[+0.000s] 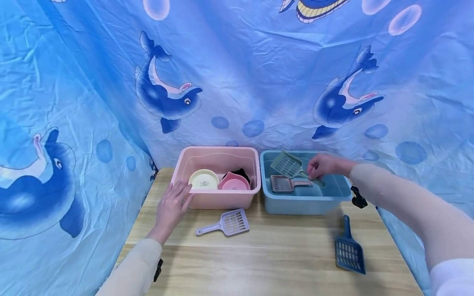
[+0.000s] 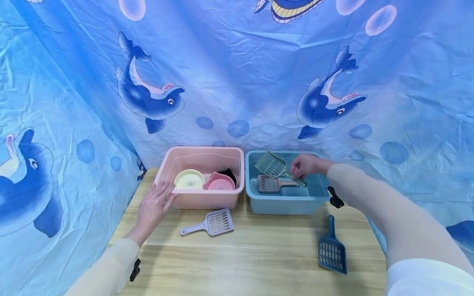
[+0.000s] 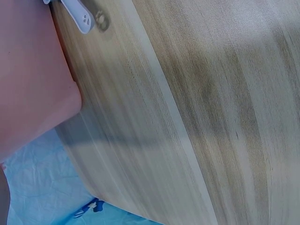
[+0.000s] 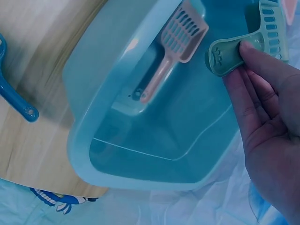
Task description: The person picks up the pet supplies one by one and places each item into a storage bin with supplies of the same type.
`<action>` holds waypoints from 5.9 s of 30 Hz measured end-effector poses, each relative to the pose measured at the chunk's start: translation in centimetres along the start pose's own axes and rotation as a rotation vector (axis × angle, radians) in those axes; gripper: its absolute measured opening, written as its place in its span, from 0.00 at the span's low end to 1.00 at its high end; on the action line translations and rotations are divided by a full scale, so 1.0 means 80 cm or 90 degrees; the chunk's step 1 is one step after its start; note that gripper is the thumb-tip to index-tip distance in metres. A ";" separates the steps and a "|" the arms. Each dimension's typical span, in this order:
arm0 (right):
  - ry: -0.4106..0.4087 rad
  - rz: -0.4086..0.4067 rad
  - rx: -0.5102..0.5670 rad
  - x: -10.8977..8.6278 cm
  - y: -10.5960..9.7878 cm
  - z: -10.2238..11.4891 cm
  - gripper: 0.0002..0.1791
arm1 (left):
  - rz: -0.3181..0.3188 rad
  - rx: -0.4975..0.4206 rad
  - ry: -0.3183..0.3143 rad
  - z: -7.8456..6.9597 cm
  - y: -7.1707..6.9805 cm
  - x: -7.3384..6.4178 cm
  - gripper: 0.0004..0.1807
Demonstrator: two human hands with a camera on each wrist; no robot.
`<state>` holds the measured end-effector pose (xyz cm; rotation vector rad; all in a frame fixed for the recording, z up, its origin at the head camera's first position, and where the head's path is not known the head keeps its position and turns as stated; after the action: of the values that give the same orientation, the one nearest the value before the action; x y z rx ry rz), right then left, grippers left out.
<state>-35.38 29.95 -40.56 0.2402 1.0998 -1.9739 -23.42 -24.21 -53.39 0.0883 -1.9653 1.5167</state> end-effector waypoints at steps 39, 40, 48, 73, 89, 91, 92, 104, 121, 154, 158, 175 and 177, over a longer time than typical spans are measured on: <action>0.041 0.112 -0.079 0.054 0.042 -0.029 0.12 | 0.011 0.001 -0.008 -0.003 -0.001 0.000 0.27; 0.039 0.112 -0.072 0.053 0.040 -0.029 0.14 | 0.010 0.000 -0.006 -0.003 -0.001 0.000 0.26; 0.027 0.117 0.051 0.039 0.031 -0.033 0.20 | 0.015 -0.002 -0.012 -0.003 -0.002 0.001 0.27; -0.021 0.003 0.140 -0.059 0.012 -0.037 0.28 | -0.011 -0.006 0.008 0.000 0.000 0.005 0.25; 0.000 -0.090 0.215 -0.151 0.054 -0.073 0.35 | -0.002 -0.006 -0.015 -0.002 -0.003 0.000 0.26; 0.008 -0.097 0.232 -0.160 0.059 -0.084 0.36 | 0.003 -0.004 -0.021 -0.001 -0.003 -0.001 0.25; 0.013 -0.100 0.240 -0.165 0.061 -0.089 0.36 | 0.006 -0.003 -0.023 -0.001 -0.003 -0.001 0.25; 0.051 -0.122 0.308 -0.194 0.110 -0.162 0.38 | 0.012 0.002 -0.028 0.003 -0.003 0.000 0.25; -0.035 -0.096 0.584 -0.180 0.189 -0.258 0.25 | -0.001 -0.010 -0.016 -0.001 0.004 0.000 0.24; -0.008 -0.036 0.662 -0.151 0.227 -0.298 0.26 | -0.052 -0.002 0.011 0.001 0.009 -0.001 0.26; -0.001 -0.047 0.680 -0.140 0.232 -0.295 0.24 | -0.040 -0.004 0.006 0.001 0.010 -0.002 0.25; 0.137 -0.145 0.535 -0.096 0.242 -0.290 0.26 | -0.012 0.001 -0.011 -0.002 0.007 -0.003 0.27; 0.139 -0.152 0.535 -0.093 0.243 -0.290 0.24 | -0.011 0.000 -0.012 -0.002 0.007 -0.003 0.27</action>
<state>-21.22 47.14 -62.42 0.8093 0.3644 -2.5844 -23.36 -23.96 -53.96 0.1196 -1.9739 1.5093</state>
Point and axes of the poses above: each hand's wrist, its own x-axis towards the middle knuckle, its own y-axis out of the palm, z = x × y, the point moved 2 cm from there along x, towards the middle knuckle, and after that the axes turned 12 degrees about z, right-handed, at the moved point
